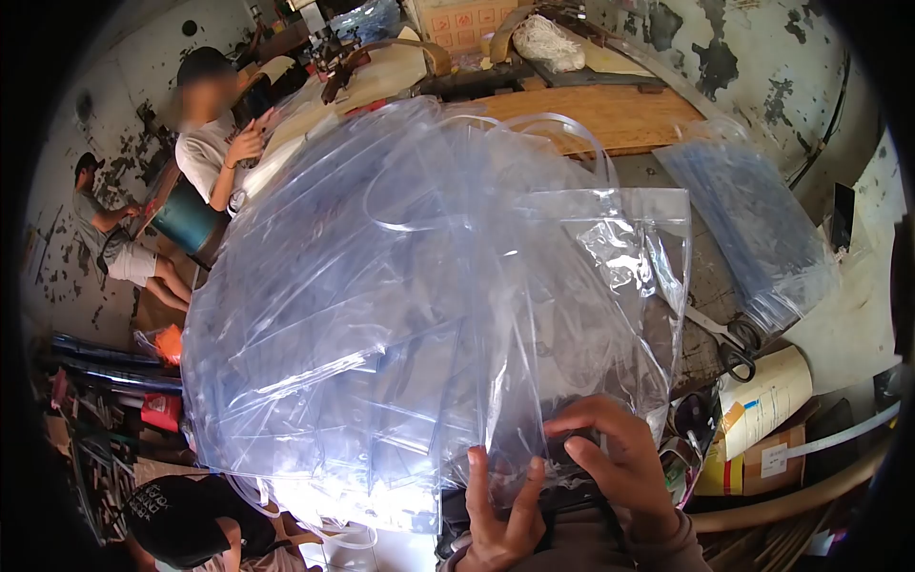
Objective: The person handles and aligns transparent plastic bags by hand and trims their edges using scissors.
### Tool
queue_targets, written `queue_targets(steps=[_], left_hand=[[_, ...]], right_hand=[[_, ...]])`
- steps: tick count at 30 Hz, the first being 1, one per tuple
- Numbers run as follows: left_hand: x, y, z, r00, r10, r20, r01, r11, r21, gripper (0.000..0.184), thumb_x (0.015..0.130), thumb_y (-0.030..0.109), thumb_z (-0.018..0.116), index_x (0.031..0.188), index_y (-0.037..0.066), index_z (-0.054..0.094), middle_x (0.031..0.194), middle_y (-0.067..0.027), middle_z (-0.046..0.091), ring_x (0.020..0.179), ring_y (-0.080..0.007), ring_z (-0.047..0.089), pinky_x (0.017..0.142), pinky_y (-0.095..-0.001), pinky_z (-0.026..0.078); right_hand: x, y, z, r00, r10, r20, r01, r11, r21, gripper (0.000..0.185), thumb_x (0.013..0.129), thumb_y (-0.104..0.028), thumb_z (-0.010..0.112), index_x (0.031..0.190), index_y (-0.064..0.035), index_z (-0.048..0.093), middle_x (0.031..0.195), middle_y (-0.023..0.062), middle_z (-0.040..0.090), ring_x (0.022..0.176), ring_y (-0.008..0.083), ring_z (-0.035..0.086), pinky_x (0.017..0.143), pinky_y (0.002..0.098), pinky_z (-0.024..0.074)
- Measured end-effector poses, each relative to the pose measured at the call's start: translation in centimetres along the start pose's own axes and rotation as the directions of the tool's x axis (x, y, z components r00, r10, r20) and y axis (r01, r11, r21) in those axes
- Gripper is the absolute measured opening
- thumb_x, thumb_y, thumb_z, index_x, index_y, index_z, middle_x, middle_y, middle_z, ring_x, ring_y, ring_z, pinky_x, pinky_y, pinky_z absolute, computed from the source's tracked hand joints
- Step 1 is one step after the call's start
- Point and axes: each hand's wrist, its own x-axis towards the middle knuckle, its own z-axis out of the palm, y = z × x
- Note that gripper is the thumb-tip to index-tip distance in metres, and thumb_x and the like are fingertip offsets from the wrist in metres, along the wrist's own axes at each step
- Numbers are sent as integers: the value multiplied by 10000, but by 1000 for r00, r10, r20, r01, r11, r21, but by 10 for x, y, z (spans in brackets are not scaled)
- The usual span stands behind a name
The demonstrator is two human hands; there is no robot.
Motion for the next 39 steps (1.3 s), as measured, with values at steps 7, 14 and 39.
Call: queue_targets(steps=[7,14,39], left_hand=[[4,1,-2,999,9,37,-8,1000,-17,368,768,-58,490,1094,47,625,1261,-392,345,1161,-514,403,942,-474,417],[5,1,-2,998,17,68,-18,1000,22,347,781,-50,501,1083,55,633,1260,-390,348,1149,-500,426,901,-439,457],[11,-9,-38,985,-102,136,136,951,-277,837,741,369,684,1354,-16,264,1356,-383,212,1251,-497,283,1013,-523,260]], right_hand=[[3,1,5,997,75,-23,-74,997,37,150,787,-50,627,936,-43,636,903,75,628,838,168,602,753,281,452],[3,7,7,994,103,-28,-101,993,60,154,768,-49,646,921,-44,635,889,68,634,833,175,603,743,283,446],[-4,14,6,998,-37,43,45,978,-204,143,805,-134,634,943,-96,637,824,-16,597,776,143,559,804,309,316]])
